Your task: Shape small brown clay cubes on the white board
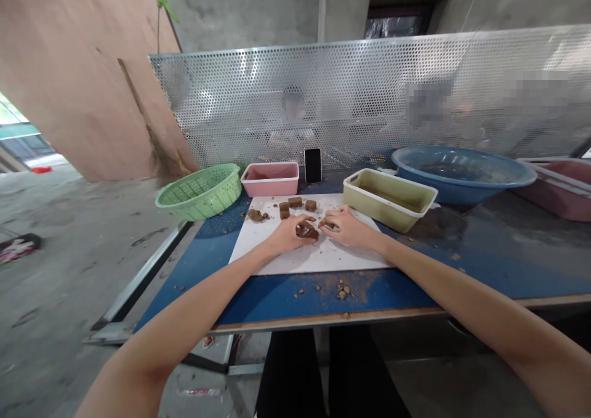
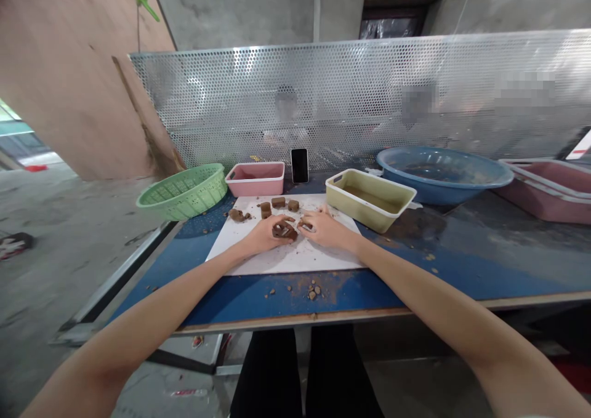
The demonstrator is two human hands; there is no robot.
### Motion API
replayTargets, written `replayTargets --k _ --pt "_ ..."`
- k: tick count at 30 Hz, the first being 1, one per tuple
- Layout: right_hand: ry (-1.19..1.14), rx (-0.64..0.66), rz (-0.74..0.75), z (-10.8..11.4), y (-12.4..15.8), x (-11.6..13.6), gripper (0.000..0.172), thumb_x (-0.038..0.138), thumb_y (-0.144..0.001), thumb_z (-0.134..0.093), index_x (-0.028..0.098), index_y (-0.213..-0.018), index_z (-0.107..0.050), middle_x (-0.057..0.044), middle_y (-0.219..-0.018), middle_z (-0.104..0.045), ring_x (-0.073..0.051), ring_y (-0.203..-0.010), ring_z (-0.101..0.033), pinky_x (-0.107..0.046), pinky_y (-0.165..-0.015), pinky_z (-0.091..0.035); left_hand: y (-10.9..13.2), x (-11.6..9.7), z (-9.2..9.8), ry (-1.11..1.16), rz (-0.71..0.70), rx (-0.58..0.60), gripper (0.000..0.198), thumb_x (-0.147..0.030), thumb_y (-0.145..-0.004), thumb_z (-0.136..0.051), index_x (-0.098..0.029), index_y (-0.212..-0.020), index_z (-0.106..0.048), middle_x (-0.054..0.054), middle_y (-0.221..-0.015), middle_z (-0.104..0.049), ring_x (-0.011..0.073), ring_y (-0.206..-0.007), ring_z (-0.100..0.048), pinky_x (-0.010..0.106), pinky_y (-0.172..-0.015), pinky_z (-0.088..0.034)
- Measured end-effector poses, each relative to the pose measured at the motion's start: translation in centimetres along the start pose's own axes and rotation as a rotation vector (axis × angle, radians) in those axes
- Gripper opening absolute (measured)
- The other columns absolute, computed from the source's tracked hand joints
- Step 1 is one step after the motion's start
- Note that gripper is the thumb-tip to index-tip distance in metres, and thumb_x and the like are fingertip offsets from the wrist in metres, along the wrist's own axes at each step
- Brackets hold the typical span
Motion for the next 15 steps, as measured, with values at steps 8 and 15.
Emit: replayTargets --k 8,15 --pt "-0.032 0.000 0.043 -0.5 -0.1 -0.3 0.032 0.037 -0.108 -0.049 0.022 -0.104 -0.077 -0.010 -0.101 -0.076 -0.026 -0.095 -0.066 -0.049 -0.101 -0.037 0.0 -0.4 -0.3 -0.044 0.084 -0.071 0.056 -0.027 -0.074 -0.088 -0.021 -0.122 -0.061 0.003 -0.094 -0.082 0.0241 -0.087 -0.078 0.035 -0.080 -0.058" --pt "-0.038 0.020 0.036 -0.6 0.0 0.2 0.031 0.035 -0.109 -0.048 0.021 -0.106 -0.076 -0.010 -0.100 -0.075 -0.026 -0.093 -0.065 -0.052 -0.104 -0.035 0.2 -1.2 -0.5 -0.055 0.132 -0.115 0.051 -0.024 -0.073 -0.088 -0.022 -0.114 -0.058 0.003 -0.092 -0.082 0.0255 -0.086 -0.080 0.037 -0.079 -0.059"
Point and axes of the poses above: each hand's wrist, its own y-axis away from the middle knuckle, its own z-axis out of the back of the hand, x = y × z, the point moved 2 cm from there along -y, towards the middle knuckle
